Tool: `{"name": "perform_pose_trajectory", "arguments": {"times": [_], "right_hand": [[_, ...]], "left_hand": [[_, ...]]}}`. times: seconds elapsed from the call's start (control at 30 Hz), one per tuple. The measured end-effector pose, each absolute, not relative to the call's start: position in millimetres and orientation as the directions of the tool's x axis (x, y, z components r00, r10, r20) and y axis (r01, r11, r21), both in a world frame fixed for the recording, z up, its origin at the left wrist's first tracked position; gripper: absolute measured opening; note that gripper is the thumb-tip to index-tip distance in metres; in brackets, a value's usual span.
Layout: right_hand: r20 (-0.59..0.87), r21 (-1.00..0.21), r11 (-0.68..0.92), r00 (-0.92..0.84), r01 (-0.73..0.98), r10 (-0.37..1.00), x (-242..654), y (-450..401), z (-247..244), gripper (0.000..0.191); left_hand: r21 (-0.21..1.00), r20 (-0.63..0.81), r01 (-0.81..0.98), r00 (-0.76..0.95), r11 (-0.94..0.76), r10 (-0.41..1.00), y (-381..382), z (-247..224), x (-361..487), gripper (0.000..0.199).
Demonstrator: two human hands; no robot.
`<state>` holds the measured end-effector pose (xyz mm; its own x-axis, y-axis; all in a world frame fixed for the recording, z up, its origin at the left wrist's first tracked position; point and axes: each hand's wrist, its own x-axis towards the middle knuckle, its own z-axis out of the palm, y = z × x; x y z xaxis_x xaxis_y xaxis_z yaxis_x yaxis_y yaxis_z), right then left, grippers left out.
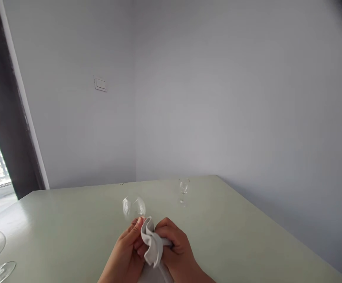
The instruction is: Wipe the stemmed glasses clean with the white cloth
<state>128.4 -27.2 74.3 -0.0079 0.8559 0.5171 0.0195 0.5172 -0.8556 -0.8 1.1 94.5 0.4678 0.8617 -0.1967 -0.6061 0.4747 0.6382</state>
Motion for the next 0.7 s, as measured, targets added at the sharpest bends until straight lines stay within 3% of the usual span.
{"name": "perform_pose_trajectory", "arguments": {"times": [0.07,0.13,0.23,0.47,0.6,0.7], "right_hand": [[0.414,-0.886,0.413,0.039,-0.210,0.909,125,-25,76,0.009],[0.325,-0.860,0.304,0.019,-0.411,0.945,121,-22,77,0.021],[0.214,-0.800,0.162,-0.022,-0.577,0.977,115,-20,74,0.036],[0.089,-0.782,-0.006,-0.121,-0.623,0.989,108,-17,52,0.038],[0.077,-0.780,-0.015,-0.119,-0.626,0.990,109,-19,52,0.039],[0.010,-0.729,-0.035,-0.061,-0.684,0.998,113,-22,61,0.040]], "left_hand": [[0.578,-0.171,-0.666,0.466,0.471,0.868,-1,98,1,0.029],[0.556,-0.143,-0.711,0.429,0.431,0.892,-3,100,3,0.021],[0.565,-0.083,-0.747,0.372,0.351,0.925,-5,101,2,0.006],[0.716,0.025,-0.678,0.265,0.168,0.964,-4,109,-6,0.019],[0.876,0.225,-0.452,0.076,-0.167,0.972,-1,108,-9,0.022],[0.840,0.485,-0.271,-0.016,-0.471,0.874,0,93,-3,0.017]]}}
